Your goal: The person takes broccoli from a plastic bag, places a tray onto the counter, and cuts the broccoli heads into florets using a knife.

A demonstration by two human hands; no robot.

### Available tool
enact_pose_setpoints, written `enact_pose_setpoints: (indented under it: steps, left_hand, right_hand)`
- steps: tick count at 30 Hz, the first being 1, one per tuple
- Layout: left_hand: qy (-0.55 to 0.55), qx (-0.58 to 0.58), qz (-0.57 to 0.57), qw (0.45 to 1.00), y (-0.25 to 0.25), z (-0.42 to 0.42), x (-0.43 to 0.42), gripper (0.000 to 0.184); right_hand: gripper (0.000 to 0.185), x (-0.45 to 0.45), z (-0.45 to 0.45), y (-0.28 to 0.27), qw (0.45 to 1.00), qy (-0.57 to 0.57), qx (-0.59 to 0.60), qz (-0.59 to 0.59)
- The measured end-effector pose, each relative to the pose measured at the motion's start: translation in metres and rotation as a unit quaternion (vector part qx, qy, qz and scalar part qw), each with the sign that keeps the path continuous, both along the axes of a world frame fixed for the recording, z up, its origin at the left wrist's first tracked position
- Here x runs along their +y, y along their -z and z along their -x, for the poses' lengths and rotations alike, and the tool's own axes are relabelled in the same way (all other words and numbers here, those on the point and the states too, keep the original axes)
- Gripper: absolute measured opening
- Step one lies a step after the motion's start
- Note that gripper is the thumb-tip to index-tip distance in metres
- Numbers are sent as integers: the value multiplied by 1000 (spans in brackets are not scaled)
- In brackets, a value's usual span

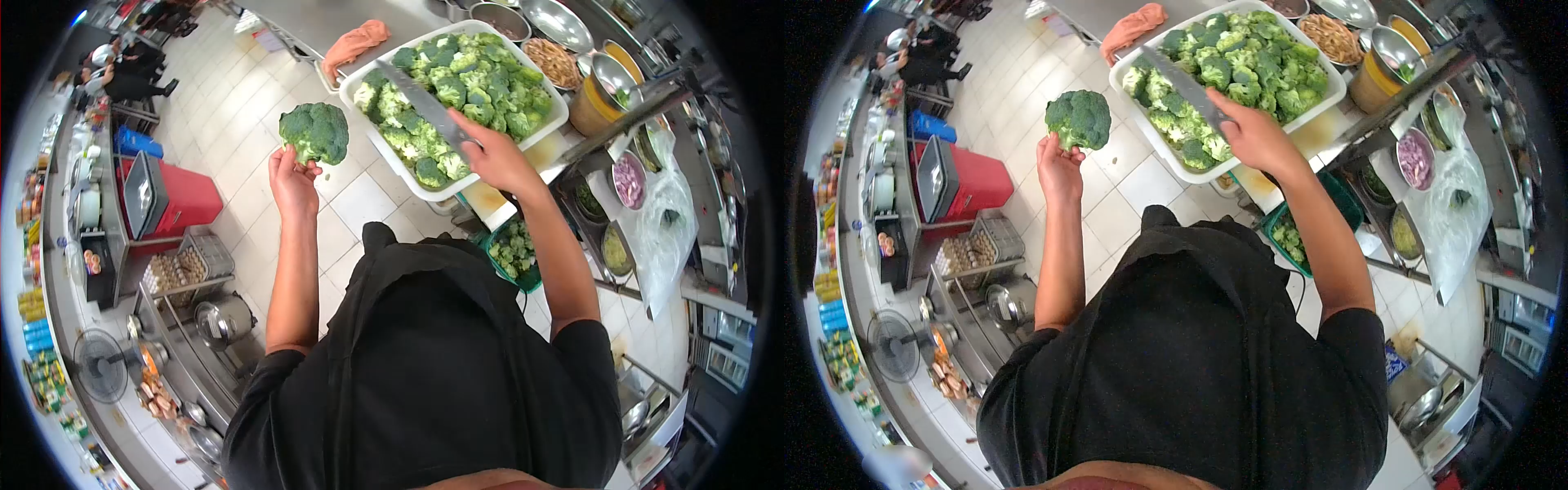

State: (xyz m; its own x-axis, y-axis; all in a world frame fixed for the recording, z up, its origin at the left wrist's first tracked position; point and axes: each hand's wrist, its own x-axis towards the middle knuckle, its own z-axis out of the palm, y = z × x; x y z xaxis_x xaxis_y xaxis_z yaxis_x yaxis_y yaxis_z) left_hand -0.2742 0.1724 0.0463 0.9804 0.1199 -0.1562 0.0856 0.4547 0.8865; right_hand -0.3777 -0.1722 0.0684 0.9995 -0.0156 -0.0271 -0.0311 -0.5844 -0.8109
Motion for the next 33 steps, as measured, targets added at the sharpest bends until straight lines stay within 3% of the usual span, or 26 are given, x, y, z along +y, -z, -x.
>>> enact_pose_setpoints:
  steps: [5,14,17,28,33]
  left_hand:
    - [68,2,-4,998,1,-31,-22,19]
    - [177,-10,17,984,10,-63,-56,17]
    - [203,-16,32,979,15,-67,-62,16]
    - [215,-14,-22,976,33,-58,-76,19]
    - [200,-18,-17,979,33,-52,-81,23]
  right_hand:
    - [61,-21,24,30,991,115,-37,54]
    - [63,-8,10,8,959,241,85,-125]
    - [62,-21,8,-1,950,270,104,-117]
    - [63,-36,-10,-15,945,240,141,-172]
    - [64,-42,1,-26,953,253,119,-119]
